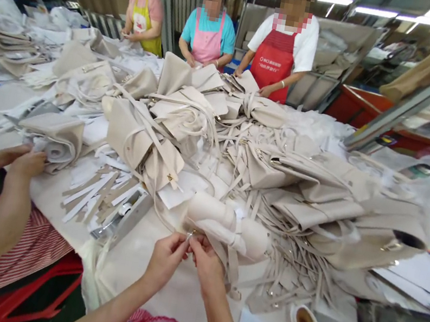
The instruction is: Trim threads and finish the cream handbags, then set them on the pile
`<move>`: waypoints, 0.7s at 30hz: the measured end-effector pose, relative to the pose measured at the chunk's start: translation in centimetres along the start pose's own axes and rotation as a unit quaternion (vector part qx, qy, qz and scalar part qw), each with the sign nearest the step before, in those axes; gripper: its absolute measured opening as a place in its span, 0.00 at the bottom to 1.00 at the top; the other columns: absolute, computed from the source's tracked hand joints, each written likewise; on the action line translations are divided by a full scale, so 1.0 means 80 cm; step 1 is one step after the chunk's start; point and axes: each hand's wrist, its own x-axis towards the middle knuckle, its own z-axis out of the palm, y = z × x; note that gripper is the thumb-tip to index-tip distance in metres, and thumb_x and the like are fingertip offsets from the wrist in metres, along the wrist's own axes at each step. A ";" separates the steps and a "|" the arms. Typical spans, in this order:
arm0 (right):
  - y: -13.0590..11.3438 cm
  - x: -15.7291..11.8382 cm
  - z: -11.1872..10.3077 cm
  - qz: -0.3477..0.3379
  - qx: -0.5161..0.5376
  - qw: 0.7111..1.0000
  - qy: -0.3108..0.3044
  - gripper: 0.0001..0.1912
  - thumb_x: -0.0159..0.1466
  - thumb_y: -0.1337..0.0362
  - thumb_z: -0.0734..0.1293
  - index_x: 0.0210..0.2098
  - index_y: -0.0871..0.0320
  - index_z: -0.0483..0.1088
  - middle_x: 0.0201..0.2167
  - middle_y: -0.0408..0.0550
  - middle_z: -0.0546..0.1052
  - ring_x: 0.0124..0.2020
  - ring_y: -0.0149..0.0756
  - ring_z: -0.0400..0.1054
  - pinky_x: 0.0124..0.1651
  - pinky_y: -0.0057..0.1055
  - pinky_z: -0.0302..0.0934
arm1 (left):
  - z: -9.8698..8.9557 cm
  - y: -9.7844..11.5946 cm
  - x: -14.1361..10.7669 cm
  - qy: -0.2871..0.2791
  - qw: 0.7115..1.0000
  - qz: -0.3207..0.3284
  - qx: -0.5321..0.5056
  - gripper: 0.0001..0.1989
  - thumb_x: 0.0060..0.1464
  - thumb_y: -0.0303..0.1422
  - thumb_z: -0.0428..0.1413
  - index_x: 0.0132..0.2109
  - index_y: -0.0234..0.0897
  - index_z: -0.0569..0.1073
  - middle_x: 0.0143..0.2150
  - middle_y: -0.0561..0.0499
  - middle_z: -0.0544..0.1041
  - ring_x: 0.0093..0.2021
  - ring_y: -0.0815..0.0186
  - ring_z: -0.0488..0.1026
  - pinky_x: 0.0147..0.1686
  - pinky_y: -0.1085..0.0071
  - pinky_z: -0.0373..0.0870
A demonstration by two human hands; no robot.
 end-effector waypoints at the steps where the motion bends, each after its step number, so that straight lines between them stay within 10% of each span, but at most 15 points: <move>1: 0.003 0.002 0.001 -0.002 -0.010 1.000 0.005 0.18 0.51 0.48 0.73 0.21 0.55 0.71 0.19 0.41 0.69 0.20 0.29 0.54 0.25 0.30 0.49 | -0.001 0.000 -0.001 -0.001 1.000 0.005 0.010 0.11 0.56 0.37 0.54 0.29 0.37 0.74 0.26 0.50 0.76 0.26 0.66 0.71 0.29 0.73 0.66; 10: 0.020 0.021 -0.001 -0.006 -0.082 0.996 0.047 0.19 0.51 0.45 0.70 0.19 0.54 0.68 0.16 0.40 0.66 0.20 0.33 0.55 0.26 0.33 0.48 | -0.005 -0.013 -0.003 -0.004 0.989 0.084 0.124 0.11 0.60 0.33 0.50 0.33 0.36 0.75 0.29 0.49 0.78 0.29 0.65 0.73 0.31 0.72 0.65; 16: 0.019 0.024 -0.003 -0.002 -0.082 0.996 0.041 0.18 0.51 0.47 0.71 0.18 0.54 0.67 0.15 0.40 0.65 0.20 0.32 0.55 0.25 0.33 0.47 | -0.012 -0.011 -0.002 -0.004 0.974 0.137 0.179 0.19 0.61 0.31 0.49 0.58 0.37 0.70 0.34 0.48 0.80 0.34 0.61 0.78 0.37 0.70 0.69; 21: 0.013 0.015 -0.006 0.012 -0.050 0.998 0.028 0.18 0.53 0.49 0.70 0.20 0.56 0.70 0.18 0.42 0.69 0.20 0.30 0.57 0.24 0.31 0.47 | -0.017 0.001 0.002 -0.031 0.979 0.126 0.159 0.13 0.60 0.31 0.50 0.45 0.39 0.78 0.36 0.46 0.81 0.36 0.61 0.77 0.39 0.70 0.69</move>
